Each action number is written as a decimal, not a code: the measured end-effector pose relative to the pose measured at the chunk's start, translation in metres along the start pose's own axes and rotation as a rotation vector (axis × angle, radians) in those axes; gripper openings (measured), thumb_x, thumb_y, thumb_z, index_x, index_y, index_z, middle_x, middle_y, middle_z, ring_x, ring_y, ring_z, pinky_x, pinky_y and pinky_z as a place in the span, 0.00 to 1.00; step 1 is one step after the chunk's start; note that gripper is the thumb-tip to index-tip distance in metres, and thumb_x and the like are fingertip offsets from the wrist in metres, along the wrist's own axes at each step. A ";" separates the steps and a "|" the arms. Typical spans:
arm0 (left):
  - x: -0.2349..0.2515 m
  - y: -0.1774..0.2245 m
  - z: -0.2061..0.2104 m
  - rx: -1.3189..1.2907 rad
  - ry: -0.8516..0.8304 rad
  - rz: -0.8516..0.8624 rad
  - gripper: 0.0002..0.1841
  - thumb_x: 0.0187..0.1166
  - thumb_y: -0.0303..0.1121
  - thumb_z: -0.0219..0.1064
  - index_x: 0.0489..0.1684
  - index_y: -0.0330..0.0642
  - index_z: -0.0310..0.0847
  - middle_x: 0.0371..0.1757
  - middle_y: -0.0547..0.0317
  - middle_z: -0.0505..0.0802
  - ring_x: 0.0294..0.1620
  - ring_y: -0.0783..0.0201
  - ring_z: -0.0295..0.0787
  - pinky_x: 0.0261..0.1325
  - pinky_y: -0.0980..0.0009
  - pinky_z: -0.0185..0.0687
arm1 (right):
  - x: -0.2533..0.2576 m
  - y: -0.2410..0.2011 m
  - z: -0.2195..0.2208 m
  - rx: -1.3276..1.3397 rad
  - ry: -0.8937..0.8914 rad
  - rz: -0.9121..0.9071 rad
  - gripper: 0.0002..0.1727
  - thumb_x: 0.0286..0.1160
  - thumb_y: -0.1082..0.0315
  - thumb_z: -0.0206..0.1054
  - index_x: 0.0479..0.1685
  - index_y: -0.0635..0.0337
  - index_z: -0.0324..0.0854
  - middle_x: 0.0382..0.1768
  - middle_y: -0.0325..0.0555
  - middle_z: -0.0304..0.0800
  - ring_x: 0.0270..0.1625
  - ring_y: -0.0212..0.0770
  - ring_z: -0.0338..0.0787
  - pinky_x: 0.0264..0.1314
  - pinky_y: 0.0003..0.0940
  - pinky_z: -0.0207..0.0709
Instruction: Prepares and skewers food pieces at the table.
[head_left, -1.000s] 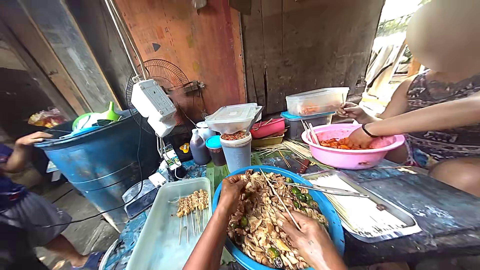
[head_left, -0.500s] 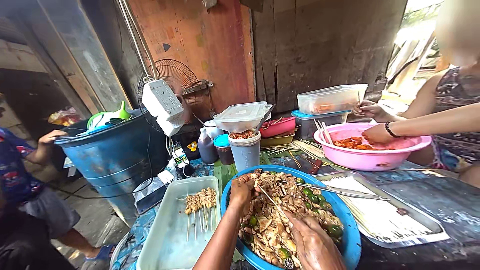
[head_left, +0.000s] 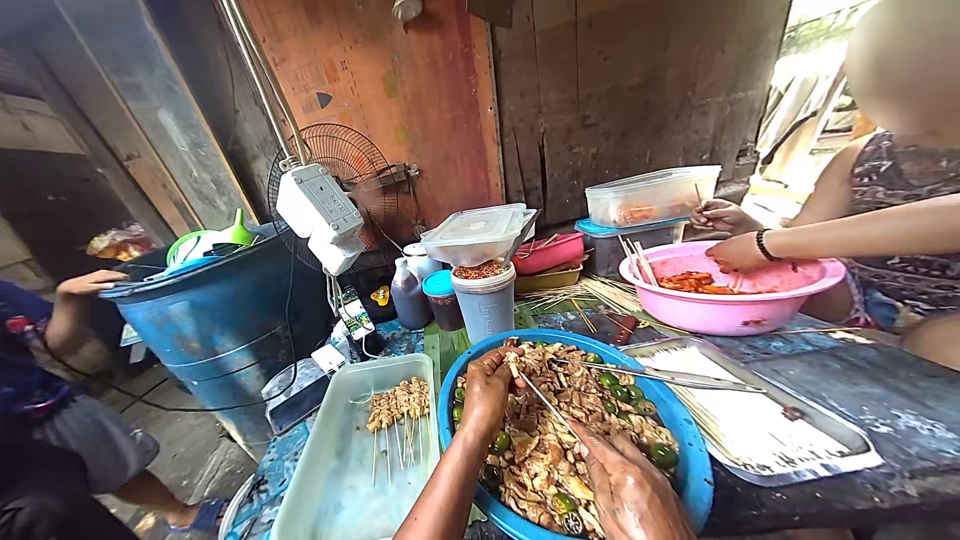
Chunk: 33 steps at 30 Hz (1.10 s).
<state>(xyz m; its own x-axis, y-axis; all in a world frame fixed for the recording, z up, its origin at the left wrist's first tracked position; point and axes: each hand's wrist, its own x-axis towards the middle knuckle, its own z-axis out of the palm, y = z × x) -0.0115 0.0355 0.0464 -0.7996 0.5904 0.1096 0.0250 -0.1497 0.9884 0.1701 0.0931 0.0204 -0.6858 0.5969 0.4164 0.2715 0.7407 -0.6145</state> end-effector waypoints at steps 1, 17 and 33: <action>-0.001 -0.002 -0.001 0.112 -0.015 0.061 0.13 0.88 0.21 0.53 0.57 0.31 0.85 0.35 0.56 0.90 0.29 0.69 0.84 0.39 0.73 0.83 | 0.001 -0.001 0.000 -0.002 -0.007 0.007 0.22 0.79 0.77 0.57 0.67 0.59 0.89 0.46 0.68 0.89 0.40 0.66 0.92 0.41 0.61 0.85; -0.021 -0.013 0.005 0.785 0.141 0.429 0.14 0.82 0.20 0.57 0.53 0.34 0.91 0.45 0.46 0.94 0.45 0.54 0.92 0.56 0.58 0.86 | 0.002 -0.018 0.019 0.043 0.035 0.042 0.23 0.76 0.81 0.56 0.67 0.63 0.88 0.46 0.68 0.91 0.45 0.67 0.93 0.48 0.62 0.85; -0.013 0.011 0.004 0.707 -0.106 0.437 0.12 0.83 0.20 0.57 0.49 0.32 0.89 0.45 0.46 0.93 0.46 0.55 0.91 0.57 0.56 0.86 | 0.062 -0.030 0.026 0.304 -0.006 0.099 0.21 0.87 0.75 0.53 0.71 0.58 0.86 0.60 0.60 0.92 0.65 0.62 0.90 0.71 0.64 0.76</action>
<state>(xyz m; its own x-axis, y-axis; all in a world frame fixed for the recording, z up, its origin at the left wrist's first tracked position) 0.0020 0.0296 0.0564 -0.5708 0.6717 0.4722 0.7181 0.1295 0.6838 0.1023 0.0996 0.0474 -0.6702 0.6589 0.3417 0.1233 0.5529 -0.8241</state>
